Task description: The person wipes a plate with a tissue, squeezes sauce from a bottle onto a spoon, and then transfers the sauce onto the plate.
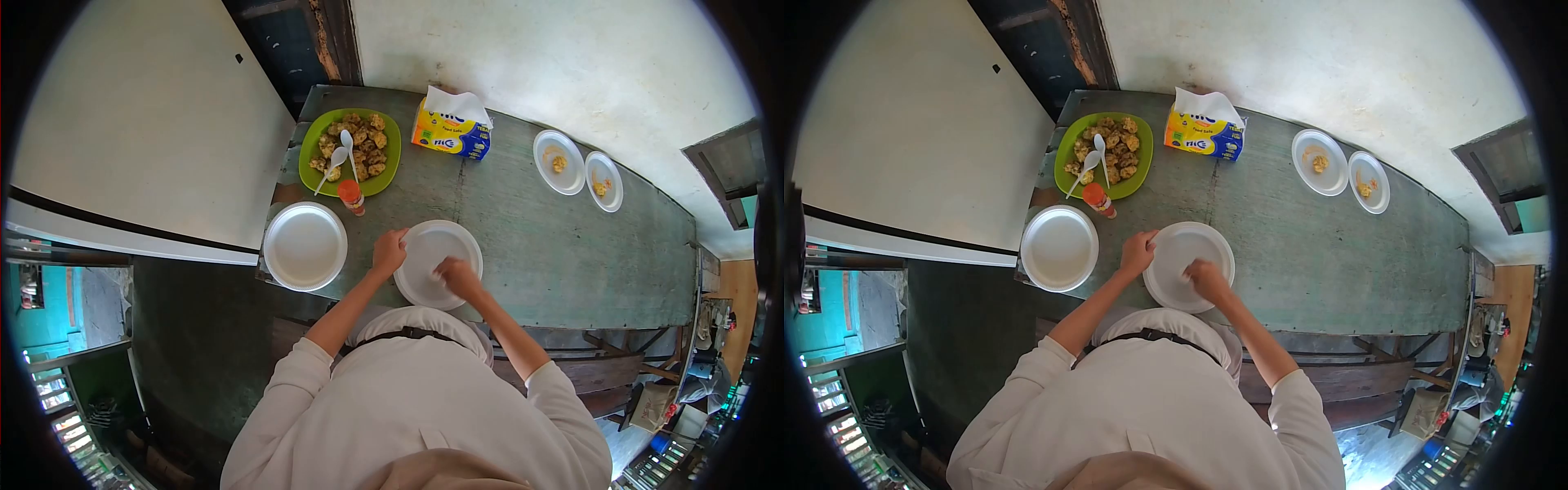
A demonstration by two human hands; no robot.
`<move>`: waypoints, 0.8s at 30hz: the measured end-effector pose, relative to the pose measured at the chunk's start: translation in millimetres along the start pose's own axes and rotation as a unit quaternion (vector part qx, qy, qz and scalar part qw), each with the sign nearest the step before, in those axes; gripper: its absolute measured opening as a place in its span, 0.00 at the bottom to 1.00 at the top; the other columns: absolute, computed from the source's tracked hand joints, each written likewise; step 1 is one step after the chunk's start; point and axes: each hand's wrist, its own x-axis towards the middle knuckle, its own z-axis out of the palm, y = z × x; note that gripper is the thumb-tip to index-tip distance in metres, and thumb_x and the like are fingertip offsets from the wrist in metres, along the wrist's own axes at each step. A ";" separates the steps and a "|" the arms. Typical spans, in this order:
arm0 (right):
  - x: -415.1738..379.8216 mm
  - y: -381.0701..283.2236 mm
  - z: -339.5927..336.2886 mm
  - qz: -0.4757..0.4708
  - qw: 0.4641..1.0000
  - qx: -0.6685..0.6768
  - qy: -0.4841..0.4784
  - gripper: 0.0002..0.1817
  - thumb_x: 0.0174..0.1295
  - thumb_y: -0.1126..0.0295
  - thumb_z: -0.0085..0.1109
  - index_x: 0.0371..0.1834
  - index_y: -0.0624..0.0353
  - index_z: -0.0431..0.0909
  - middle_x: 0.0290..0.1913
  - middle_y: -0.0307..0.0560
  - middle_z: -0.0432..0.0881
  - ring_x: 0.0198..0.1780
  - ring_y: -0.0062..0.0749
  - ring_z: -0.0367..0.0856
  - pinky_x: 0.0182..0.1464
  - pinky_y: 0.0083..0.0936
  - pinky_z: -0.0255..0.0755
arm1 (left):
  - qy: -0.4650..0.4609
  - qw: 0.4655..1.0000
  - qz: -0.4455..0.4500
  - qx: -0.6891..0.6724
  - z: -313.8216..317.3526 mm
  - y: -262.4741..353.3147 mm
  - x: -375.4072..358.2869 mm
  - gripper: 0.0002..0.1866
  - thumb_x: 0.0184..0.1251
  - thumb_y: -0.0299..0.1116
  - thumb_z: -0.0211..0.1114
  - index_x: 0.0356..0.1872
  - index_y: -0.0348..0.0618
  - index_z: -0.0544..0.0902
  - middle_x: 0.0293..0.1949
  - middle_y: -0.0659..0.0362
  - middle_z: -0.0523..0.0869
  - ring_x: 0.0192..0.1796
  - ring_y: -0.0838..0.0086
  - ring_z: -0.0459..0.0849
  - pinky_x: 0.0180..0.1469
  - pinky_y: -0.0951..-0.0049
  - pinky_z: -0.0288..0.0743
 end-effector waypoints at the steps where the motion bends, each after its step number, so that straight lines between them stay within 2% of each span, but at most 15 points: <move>1: 5.0 2.0 -10.5 0.045 0.997 -0.038 0.044 0.10 0.47 0.82 0.49 0.26 0.58 0.81 0.34 0.49 0.80 0.35 0.46 0.79 0.39 0.36 0.74 | 0.006 1.000 -0.004 -0.008 1.2 -1.2 -1.1 0.18 0.49 0.25 0.62 0.46 0.45 0.80 0.31 0.50 0.80 0.34 0.58 0.80 0.38 0.62 0.72; 2: 8.3 3.7 -20.9 0.092 0.989 -0.077 0.090 0.10 0.47 0.81 0.50 0.27 0.58 0.81 0.35 0.48 0.80 0.35 0.46 0.80 0.39 0.36 0.74 | 0.011 1.000 -0.006 -0.017 2.8 -1.9 -1.8 0.18 0.49 0.25 0.62 0.46 0.45 0.80 0.31 0.50 0.80 0.34 0.58 0.80 0.38 0.62 0.72; 5: 8.4 25.6 -32.6 0.091 0.978 -0.170 0.076 0.09 0.46 0.81 0.50 0.27 0.58 0.81 0.35 0.48 0.80 0.36 0.46 0.80 0.39 0.37 0.74 | 0.024 0.999 -0.016 -0.045 7.4 1.2 -1.6 0.18 0.49 0.24 0.63 0.45 0.45 0.80 0.31 0.51 0.81 0.33 0.60 0.80 0.37 0.64 0.73; 6: 9.0 27.5 -33.0 0.065 0.979 -0.177 0.071 0.09 0.46 0.80 0.51 0.27 0.58 0.80 0.36 0.48 0.80 0.36 0.46 0.79 0.39 0.38 0.74 | 0.030 0.998 -0.023 -0.054 7.0 1.3 -1.1 0.18 0.49 0.24 0.63 0.45 0.45 0.80 0.31 0.51 0.81 0.32 0.60 0.80 0.36 0.64 0.73; 9: 0.0 24.3 -24.6 0.077 0.978 -0.186 0.052 0.10 0.45 0.81 0.50 0.26 0.58 0.81 0.33 0.48 0.79 0.34 0.46 0.80 0.38 0.37 0.74 | 0.022 0.997 -0.054 -0.049 7.3 0.4 -4.4 0.16 0.50 0.24 0.63 0.44 0.44 0.81 0.30 0.53 0.82 0.32 0.62 0.81 0.36 0.66 0.73; 15: -29.7 -7.5 3.8 0.038 0.992 -0.116 -0.011 0.10 0.43 0.81 0.50 0.25 0.58 0.82 0.29 0.49 0.79 0.31 0.46 0.80 0.37 0.35 0.75 | 0.005 0.993 -0.098 -0.071 3.6 3.9 -8.4 0.14 0.51 0.25 0.63 0.42 0.44 0.81 0.28 0.55 0.82 0.31 0.63 0.81 0.36 0.66 0.74; 16: -32.1 -10.7 5.5 0.028 0.992 -0.111 -0.059 0.10 0.41 0.80 0.50 0.25 0.59 0.82 0.29 0.49 0.79 0.31 0.46 0.79 0.37 0.35 0.75 | 0.002 0.993 -0.098 -0.066 3.6 4.4 -9.1 0.15 0.51 0.25 0.63 0.42 0.44 0.81 0.28 0.54 0.82 0.31 0.63 0.81 0.36 0.66 0.74; 18: -39.3 -18.8 7.7 0.019 0.993 -0.070 -0.088 0.10 0.41 0.80 0.50 0.24 0.59 0.82 0.29 0.49 0.80 0.31 0.46 0.79 0.38 0.35 0.75 | -0.001 0.994 -0.097 -0.055 3.0 4.2 -8.8 0.15 0.50 0.26 0.64 0.43 0.44 0.81 0.28 0.54 0.82 0.31 0.63 0.81 0.36 0.66 0.74; 22: -35.9 -13.9 -1.2 -0.033 0.988 -0.030 -0.146 0.11 0.40 0.81 0.49 0.24 0.58 0.82 0.30 0.50 0.80 0.31 0.46 0.79 0.38 0.36 0.74 | 0.008 0.999 -0.037 -0.017 5.5 4.1 -9.4 0.16 0.50 0.27 0.63 0.44 0.46 0.81 0.29 0.53 0.81 0.31 0.62 0.81 0.36 0.66 0.73; 24: -24.3 8.8 -7.5 -0.003 0.996 -0.070 -0.056 0.12 0.42 0.81 0.49 0.25 0.58 0.82 0.32 0.51 0.80 0.33 0.46 0.79 0.39 0.37 0.74 | 0.006 0.999 -0.036 -0.013 7.4 4.2 -6.8 0.17 0.50 0.27 0.63 0.45 0.46 0.81 0.30 0.52 0.81 0.31 0.61 0.80 0.36 0.65 0.73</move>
